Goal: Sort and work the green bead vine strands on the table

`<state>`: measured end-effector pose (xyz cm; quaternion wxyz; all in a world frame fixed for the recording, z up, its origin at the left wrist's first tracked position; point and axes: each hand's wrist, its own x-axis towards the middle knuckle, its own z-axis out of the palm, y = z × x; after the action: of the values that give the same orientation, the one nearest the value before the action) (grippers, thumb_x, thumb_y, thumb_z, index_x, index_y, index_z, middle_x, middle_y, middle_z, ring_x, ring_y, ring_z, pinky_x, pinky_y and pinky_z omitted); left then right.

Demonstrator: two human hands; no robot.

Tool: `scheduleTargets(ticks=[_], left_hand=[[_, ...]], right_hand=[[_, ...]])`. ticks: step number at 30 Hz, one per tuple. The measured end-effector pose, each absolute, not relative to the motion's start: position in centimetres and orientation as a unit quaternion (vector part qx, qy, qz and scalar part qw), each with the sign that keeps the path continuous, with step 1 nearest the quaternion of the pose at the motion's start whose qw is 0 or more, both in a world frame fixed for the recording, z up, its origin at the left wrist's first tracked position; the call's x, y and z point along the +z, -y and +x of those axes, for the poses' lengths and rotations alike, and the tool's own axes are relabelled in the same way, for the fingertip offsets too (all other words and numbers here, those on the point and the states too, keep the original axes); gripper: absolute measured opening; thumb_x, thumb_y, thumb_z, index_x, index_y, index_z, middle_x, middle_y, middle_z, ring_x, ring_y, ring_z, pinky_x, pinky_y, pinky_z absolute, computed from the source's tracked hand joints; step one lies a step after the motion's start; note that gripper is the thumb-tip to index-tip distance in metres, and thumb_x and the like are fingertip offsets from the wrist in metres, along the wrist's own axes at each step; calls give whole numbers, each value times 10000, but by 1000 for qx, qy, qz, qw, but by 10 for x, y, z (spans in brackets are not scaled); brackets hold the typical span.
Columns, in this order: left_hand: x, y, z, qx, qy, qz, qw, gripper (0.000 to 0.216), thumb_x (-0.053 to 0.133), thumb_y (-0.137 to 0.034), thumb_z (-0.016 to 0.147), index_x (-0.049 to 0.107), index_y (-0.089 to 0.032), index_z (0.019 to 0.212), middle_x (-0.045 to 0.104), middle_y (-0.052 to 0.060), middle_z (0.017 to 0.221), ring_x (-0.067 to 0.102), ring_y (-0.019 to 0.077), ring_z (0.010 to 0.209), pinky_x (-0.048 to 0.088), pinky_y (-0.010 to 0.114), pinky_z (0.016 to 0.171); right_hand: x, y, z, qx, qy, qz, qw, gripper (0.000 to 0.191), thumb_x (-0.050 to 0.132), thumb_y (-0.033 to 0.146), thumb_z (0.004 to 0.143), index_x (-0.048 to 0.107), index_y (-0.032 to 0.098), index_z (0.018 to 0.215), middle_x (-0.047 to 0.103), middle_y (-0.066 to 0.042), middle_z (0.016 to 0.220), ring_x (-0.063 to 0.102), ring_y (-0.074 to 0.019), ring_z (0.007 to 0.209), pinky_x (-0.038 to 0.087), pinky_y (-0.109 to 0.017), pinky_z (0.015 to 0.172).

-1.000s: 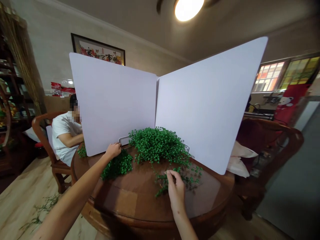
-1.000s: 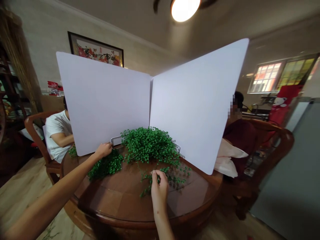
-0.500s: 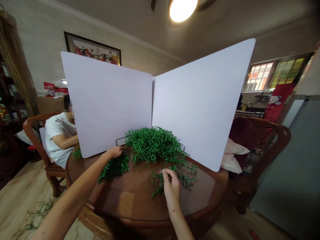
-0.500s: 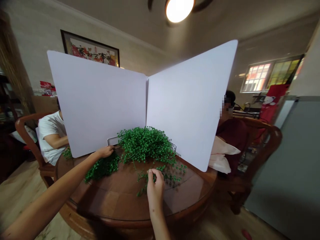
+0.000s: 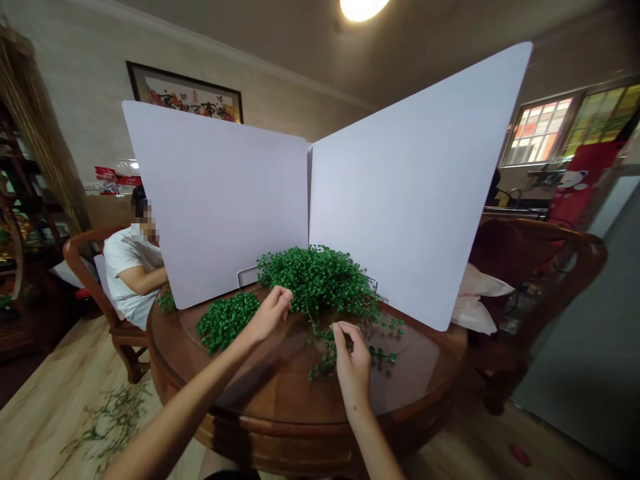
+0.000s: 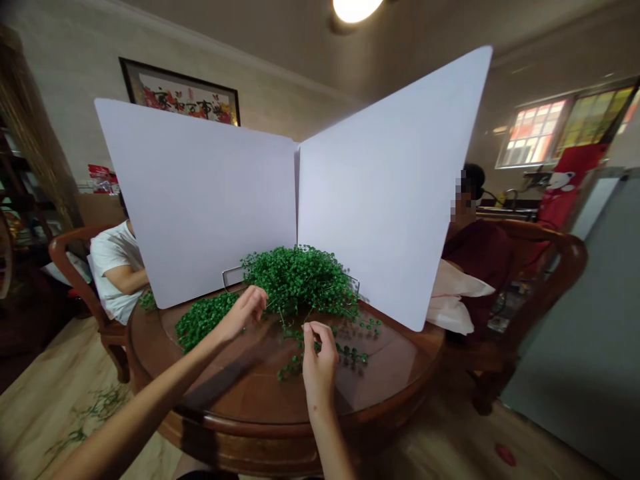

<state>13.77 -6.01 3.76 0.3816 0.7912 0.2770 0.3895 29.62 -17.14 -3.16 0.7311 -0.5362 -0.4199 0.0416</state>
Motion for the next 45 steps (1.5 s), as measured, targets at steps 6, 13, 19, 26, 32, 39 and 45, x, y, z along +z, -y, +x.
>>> scheduleTargets(ticks=[6,13,19,26,32,39,45], left_hand=[[-1,101,155,337,-223,839,366,421,750,-493,715,658,-217,1019,607,82,1091,570,219,1003,449,326,884],[-2,92,150,371,-235,827,351,348,547,-469,889,696,-158,841,699,79,918,609,214,904,449,332,879],[11,98,146,438,-235,782,376,349,562,-450,883,681,-139,778,662,53,818,591,184,825,448,283,812],[14,103,144,439,-278,744,420,376,571,-483,864,685,-130,799,571,5,637,521,131,610,423,234,598],[14,105,136,416,-302,683,518,394,670,-528,767,624,-137,792,492,-34,616,441,89,518,375,202,479],[-1,104,130,360,-256,704,556,406,809,-434,650,635,-135,863,582,-5,703,509,102,611,402,222,599],[-17,104,134,331,-251,741,528,391,768,-456,697,654,-119,862,531,-32,589,468,93,548,361,221,578]], right_hand=[[-28,173,293,55,474,-503,720,313,530,473,882,646,185,845,655,-89,933,595,-225,896,470,-339,812],[-30,172,297,-23,514,-525,678,278,432,384,947,624,190,1002,638,-114,1063,576,-248,1038,442,-413,926],[-44,162,293,-118,575,-591,554,480,539,415,880,473,219,1313,556,-122,1325,435,-303,1297,328,-511,1050],[-54,156,292,-146,549,-634,524,493,502,358,880,433,223,1349,632,-125,1178,559,-295,1119,374,-486,955],[-38,167,292,-202,541,-605,548,345,515,354,908,556,208,1217,653,-108,1075,582,-277,1043,390,-452,929],[-21,178,290,-259,575,-553,544,191,526,247,940,698,240,1022,649,-82,1012,585,-230,971,425,-381,873],[-18,168,290,-146,518,-558,631,253,454,309,952,667,187,1015,666,-100,990,622,-221,929,479,-330,813]])
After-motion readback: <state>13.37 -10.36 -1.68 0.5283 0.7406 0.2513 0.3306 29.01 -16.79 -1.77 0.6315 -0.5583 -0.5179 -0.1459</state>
